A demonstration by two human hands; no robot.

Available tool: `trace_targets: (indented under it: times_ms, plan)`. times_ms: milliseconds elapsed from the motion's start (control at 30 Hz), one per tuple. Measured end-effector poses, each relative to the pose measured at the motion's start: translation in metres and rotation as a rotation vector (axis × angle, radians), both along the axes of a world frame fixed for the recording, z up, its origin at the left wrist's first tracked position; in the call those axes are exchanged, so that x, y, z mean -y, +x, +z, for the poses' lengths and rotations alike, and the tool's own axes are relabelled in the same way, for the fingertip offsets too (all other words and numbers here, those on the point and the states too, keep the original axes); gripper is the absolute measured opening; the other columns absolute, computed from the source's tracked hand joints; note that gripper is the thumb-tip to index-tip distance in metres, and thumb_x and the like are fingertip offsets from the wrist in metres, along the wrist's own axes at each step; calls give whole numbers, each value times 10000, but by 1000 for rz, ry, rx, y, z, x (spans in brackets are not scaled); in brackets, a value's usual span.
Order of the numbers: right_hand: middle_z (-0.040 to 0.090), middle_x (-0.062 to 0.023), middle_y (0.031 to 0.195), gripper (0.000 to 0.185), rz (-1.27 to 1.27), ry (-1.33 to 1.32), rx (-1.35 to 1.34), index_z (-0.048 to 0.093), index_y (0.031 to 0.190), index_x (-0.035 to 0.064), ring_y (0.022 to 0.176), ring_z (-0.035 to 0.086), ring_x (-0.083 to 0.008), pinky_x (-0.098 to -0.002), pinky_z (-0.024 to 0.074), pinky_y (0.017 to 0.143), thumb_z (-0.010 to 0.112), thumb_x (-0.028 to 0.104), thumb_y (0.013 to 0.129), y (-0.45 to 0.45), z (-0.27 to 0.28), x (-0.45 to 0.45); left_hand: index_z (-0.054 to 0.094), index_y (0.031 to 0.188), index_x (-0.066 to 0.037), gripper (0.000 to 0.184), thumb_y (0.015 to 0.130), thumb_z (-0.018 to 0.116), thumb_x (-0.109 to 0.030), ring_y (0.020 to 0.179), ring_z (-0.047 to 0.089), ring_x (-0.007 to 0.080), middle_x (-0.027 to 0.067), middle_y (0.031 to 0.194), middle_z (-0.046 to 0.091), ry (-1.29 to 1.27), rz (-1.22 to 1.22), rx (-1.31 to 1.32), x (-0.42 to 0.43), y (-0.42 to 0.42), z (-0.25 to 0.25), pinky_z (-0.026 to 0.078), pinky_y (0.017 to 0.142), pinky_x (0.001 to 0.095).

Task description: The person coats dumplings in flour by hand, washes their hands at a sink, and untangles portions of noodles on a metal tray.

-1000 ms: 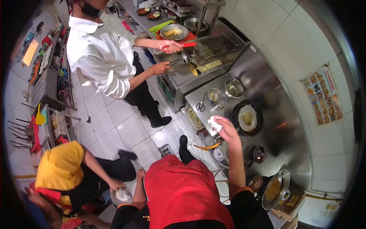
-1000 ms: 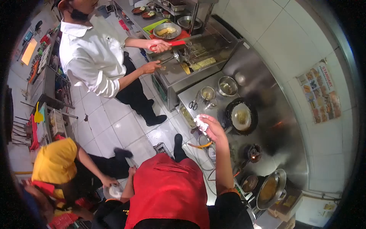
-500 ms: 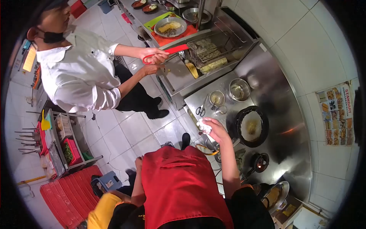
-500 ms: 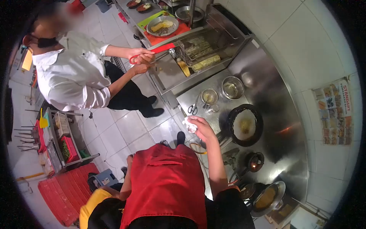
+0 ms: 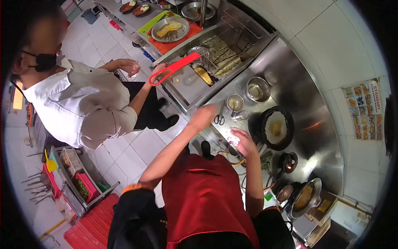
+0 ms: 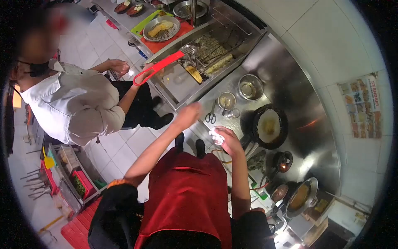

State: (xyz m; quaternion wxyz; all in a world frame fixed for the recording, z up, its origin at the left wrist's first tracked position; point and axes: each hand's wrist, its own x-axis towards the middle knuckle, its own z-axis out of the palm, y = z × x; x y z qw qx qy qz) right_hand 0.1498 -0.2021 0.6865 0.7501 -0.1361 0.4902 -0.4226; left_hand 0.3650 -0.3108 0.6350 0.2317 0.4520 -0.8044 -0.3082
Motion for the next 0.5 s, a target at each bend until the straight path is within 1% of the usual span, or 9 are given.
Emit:
trace_targets:
  times_ms: [33,100,233,300,333,400,433,467,500]
  plan:
    - [674,-86,956,211,-9,9,-17,616,1090,6,806,650,-167,-280,512,642,632,89,897,1,0,-3,524,994,-6,209,836,608,-113,915,568,439,220,970,581,-98,-174,-97,17,-23,28,476,776,487]
    - [672,-80,947,196,-30,23,-42,618,1083,6,796,648,-162,-278,515,644,614,87,904,2,2,-7,530,973,-7,194,826,610,-105,888,560,428,204,929,563,-144,-283,-168,44,-56,57,480,761,466]
    - [668,-61,925,193,-93,10,-120,616,1081,3,755,634,-132,-255,524,634,527,83,931,8,-7,-25,546,956,2,211,791,630,-100,864,580,399,180,910,568,-173,-273,-232,91,-99,61,479,743,449]
    - [666,-58,920,195,-131,33,-79,617,1081,2,755,634,-133,-248,528,636,537,86,924,17,-10,-34,600,909,-5,170,767,628,-95,858,618,339,156,926,594,-632,-362,203,95,-112,46,499,731,414]
    - [666,-58,920,195,-139,37,-80,617,1081,2,755,634,-133,-248,528,636,537,86,924,24,-12,-40,654,859,-16,132,764,612,-97,868,633,285,128,934,613,-744,-591,356,85,-105,48,508,742,386]
    - [664,-76,908,200,-137,73,-123,604,1079,5,754,635,-146,-244,509,640,576,104,908,34,-18,-42,665,848,-7,138,764,606,-101,868,636,278,133,942,623,-784,-531,376,75,-105,1,502,744,377]
    - [662,-78,911,201,-127,17,-66,604,1081,4,759,632,-150,-255,508,639,567,105,910,37,-22,-43,676,837,2,148,765,601,-104,868,639,272,138,950,632,-831,-480,400,74,-96,13,495,746,369]
    - [662,-78,915,203,-161,43,-66,604,1084,2,762,630,-152,-261,507,641,564,101,911,39,-27,-47,677,906,46,232,765,604,-123,836,646,278,148,965,648,-766,-561,501,78,-77,21,471,734,363]
    - [661,-78,920,205,-203,71,-67,603,1087,1,765,627,-154,-268,507,643,560,98,911,44,-25,-48,679,938,53,256,767,604,-122,840,654,278,185,1026,645,-690,-506,566,88,-70,-2,472,751,360]
